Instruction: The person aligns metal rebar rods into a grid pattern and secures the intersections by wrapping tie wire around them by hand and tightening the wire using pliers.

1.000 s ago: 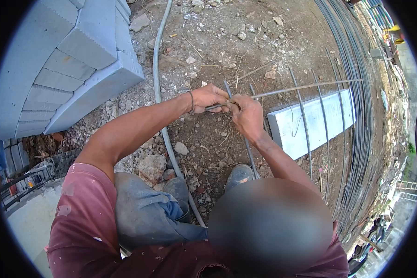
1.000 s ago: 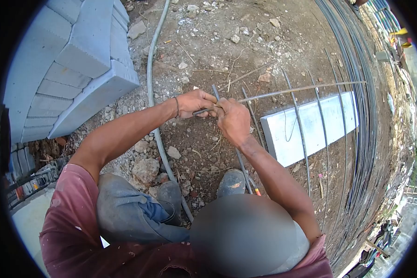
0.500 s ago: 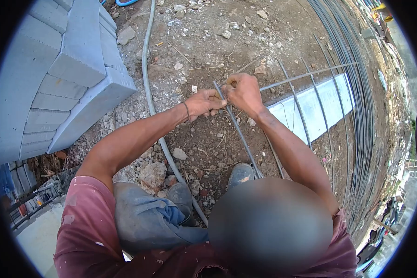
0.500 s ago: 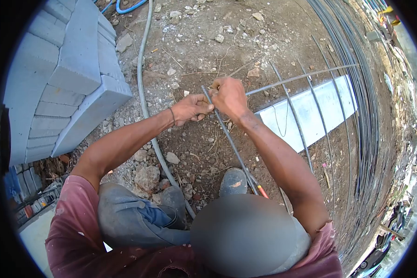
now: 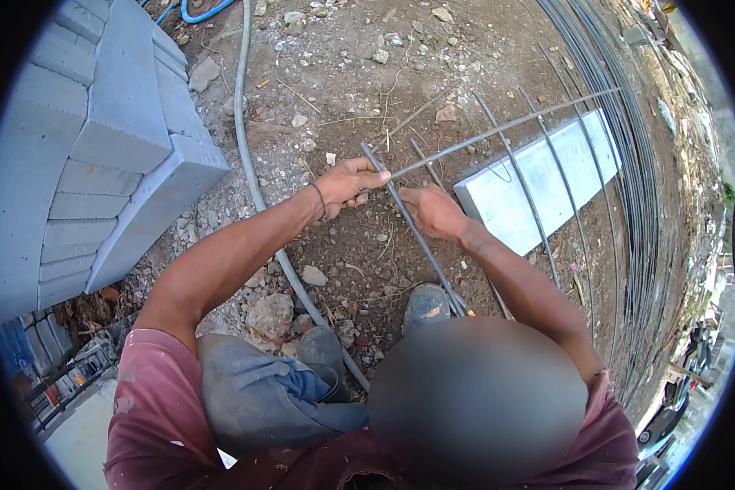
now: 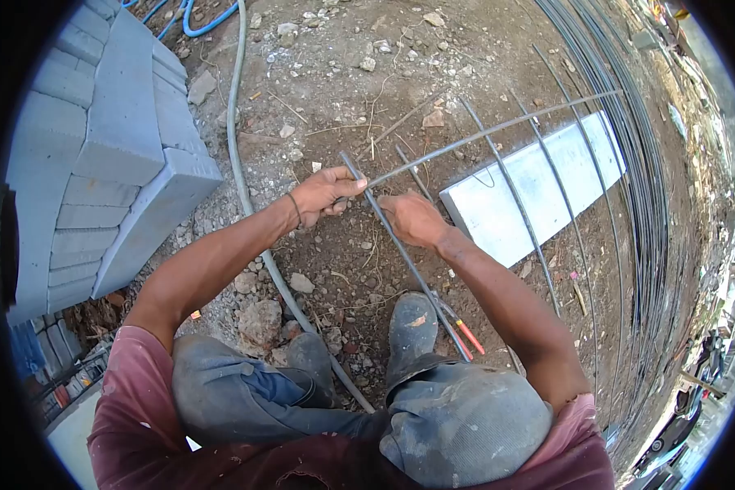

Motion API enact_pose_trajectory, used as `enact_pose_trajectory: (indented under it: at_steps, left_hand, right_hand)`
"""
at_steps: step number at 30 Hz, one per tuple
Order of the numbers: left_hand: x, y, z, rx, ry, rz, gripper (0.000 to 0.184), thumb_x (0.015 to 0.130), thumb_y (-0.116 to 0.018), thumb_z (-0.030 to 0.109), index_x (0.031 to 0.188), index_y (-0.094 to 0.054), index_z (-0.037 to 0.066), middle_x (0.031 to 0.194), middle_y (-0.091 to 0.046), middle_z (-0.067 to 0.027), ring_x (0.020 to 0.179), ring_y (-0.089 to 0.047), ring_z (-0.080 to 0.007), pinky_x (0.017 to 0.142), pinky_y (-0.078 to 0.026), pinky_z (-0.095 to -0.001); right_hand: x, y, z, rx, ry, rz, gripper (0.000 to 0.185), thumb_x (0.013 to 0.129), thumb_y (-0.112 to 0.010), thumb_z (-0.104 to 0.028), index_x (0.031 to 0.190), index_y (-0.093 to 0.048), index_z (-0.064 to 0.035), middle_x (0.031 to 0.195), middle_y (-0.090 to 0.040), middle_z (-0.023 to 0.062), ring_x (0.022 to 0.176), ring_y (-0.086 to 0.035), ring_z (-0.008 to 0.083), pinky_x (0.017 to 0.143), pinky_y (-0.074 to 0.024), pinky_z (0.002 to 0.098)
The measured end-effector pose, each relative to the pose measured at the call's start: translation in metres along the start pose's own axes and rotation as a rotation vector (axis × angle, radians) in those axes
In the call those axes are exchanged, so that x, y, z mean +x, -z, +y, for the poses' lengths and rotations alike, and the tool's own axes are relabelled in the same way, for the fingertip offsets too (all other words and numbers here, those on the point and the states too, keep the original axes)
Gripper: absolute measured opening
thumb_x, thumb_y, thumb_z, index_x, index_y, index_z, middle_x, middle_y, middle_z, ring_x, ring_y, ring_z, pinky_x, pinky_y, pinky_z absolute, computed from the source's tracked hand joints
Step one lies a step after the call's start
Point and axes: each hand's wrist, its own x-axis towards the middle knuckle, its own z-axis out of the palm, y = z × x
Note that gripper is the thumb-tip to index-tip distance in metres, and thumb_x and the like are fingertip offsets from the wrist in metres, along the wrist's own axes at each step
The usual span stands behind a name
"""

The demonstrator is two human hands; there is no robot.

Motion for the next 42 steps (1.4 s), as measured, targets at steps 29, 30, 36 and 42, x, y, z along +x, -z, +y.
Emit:
enact_pose_trajectory:
  at_steps: [29, 30, 36, 42]
  left_hand:
    - [0.023, 0.02, 0.0, -0.089, 0.176, -0.059, 0.024, 0.095, -0.076, 0.025, 0.105, -0.063, 0.007, 0.092, -0.07, -0.0034, 0.061, -0.064, -0.0083, 0.046, -0.052, -0.0167]
    - [0.019, 0.018, 0.001, -0.091, 0.181, -0.012, 0.021, 0.096, -0.076, 0.024, 0.102, -0.065, 0.007, 0.09, -0.07, -0.0039, 0.06, -0.063, -0.0083, 0.045, -0.051, -0.018]
    - [0.019, 0.016, -0.003, -0.079, 0.136, -0.003, 0.018, 0.096, -0.075, 0.021, 0.101, -0.065, 0.007, 0.089, -0.073, -0.0057, 0.058, -0.06, -0.0075, 0.044, -0.048, -0.0196]
    - [0.018, 0.012, 0.0, -0.081, 0.124, 0.0, 0.015, 0.096, -0.075, 0.02, 0.099, -0.065, 0.009, 0.09, -0.074, -0.006, 0.058, -0.06, -0.0076, 0.044, -0.048, -0.0193]
  right_hand:
    - [0.0, 0.017, -0.037, -0.122, 0.005, 0.505, 0.017, 0.091, -0.065, -0.018, 0.083, -0.066, -0.0028, 0.072, -0.067, 0.0173, 0.067, -0.067, 0.0395, 0.061, -0.0533, 0.0489]
    - [-0.009, 0.017, -0.038, 0.051, -0.159, 0.45, 0.015, 0.091, -0.064, -0.017, 0.085, -0.066, -0.003, 0.072, -0.066, 0.0166, 0.068, -0.067, 0.0396, 0.062, -0.0529, 0.0503]
    - [-0.039, -0.008, 0.016, -0.105, 0.063, 0.435, 0.007, 0.093, -0.064, -0.009, 0.093, -0.064, -0.0018, 0.082, -0.069, 0.0198, 0.073, -0.067, 0.0394, 0.067, -0.0528, 0.0472]
    - [-0.001, -0.004, -0.035, 0.632, -0.19, 0.561, 0.007, 0.096, -0.06, -0.003, 0.099, -0.066, -0.0001, 0.09, -0.071, 0.0237, 0.08, -0.069, 0.0406, 0.072, -0.0549, 0.0401]
